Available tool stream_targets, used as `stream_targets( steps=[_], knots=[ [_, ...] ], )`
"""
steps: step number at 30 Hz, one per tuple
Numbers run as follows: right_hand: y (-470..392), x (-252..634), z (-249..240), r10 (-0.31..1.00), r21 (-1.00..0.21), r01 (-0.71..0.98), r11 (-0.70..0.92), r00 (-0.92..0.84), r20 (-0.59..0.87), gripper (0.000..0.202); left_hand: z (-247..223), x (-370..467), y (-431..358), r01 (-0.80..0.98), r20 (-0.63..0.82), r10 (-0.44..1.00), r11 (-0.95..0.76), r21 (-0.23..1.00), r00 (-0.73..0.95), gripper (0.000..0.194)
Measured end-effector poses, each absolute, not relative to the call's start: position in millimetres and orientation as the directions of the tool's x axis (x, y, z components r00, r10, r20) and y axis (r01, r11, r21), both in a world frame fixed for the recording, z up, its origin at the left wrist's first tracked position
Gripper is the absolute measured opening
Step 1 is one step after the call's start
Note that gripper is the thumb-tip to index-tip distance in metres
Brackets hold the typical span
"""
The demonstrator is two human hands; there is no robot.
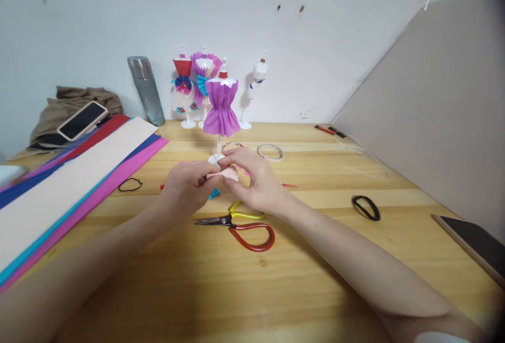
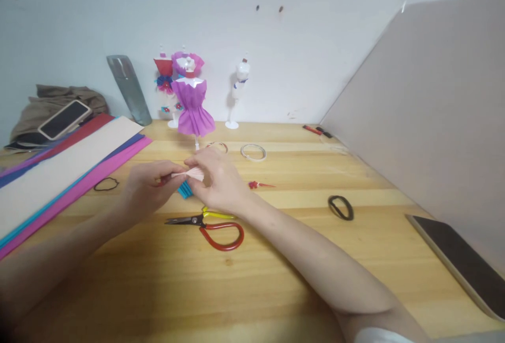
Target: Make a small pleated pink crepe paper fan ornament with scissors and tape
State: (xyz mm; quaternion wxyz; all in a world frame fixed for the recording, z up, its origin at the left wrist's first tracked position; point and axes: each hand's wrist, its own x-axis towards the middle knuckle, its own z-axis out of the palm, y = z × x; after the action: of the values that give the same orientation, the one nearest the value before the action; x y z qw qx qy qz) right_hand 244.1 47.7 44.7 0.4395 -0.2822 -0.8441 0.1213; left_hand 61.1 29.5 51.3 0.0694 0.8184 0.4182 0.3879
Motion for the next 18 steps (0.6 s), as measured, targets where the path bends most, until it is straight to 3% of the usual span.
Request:
stream_targets(
  steps=[5, 13, 16, 18],
  knots=[
    [45.3, 243.4, 48.6, 0.670, -0.550, 0.384, 0.742, -0.433, 0.603, 0.008, 52.2, 63.5, 26.3, 0.631, 0.580, 0.730, -0.650, 0.425, 0.362, 0.032],
    [44.9, 244.4, 51.7, 0.728, -0.638, 0.366, 0.677, -0.455, 0.512, 0.009, 53.7, 59.9, 30.2, 0.592, 0.453, 0.811, -0.582, 0.557, 0.371, 0.031],
    [46.9, 243.4, 48.0, 0.728, -0.635, 0.370, 0.678, -0.459, 0.510, 0.009, 53.7, 55.9, 34.0, 0.574, 0.375, 0.841, -0.540, 0.616, 0.389, 0.030],
    [49.2, 242.8, 44.4, 0.689, -0.569, 0.391, 0.724, -0.448, 0.569, 0.009, 54.6, 53.6, 36.1, 0.572, 0.323, 0.855, -0.514, 0.639, 0.406, 0.025]
  ],
)
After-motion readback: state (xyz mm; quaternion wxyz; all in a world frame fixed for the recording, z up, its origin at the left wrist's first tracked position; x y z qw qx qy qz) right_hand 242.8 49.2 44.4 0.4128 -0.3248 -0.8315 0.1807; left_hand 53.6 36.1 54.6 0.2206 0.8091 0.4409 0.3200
